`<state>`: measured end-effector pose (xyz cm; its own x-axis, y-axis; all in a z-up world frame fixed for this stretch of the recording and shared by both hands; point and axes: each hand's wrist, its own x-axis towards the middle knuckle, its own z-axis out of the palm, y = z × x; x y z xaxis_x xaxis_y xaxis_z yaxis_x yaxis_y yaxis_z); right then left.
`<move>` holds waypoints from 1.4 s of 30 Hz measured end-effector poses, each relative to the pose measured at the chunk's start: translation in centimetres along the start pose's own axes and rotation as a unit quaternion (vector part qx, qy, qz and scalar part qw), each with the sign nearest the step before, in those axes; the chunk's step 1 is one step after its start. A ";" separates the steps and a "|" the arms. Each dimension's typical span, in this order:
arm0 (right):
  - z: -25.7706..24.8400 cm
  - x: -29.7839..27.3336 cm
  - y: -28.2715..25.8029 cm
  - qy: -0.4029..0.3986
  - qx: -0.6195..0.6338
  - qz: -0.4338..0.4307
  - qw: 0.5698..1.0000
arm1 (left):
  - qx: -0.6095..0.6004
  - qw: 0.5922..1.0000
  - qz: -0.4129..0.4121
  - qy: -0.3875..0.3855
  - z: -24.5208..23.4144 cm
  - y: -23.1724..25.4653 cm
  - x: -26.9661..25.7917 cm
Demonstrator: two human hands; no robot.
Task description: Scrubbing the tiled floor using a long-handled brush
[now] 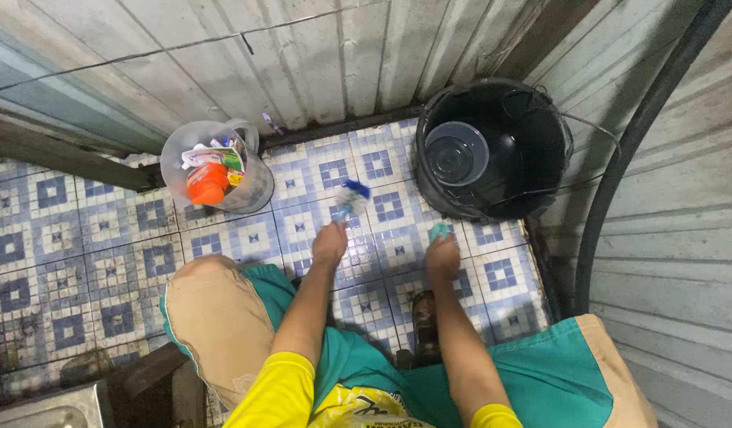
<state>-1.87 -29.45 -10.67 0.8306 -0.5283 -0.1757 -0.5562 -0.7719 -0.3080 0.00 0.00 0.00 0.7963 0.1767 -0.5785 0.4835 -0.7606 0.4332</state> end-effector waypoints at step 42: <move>-4.7 -4.2 -6.3 -0.149 -0.044 -0.041 0.987 | -0.033 0.996 -0.088 0.003 0.9 -3.3 3.2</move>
<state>-1.99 -24.05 -3.59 0.8365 -0.3456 -0.4252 -0.4765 -0.8419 -0.2532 0.59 2.55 -3.86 0.6993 0.3076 -0.6452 0.6382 -0.6752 0.3699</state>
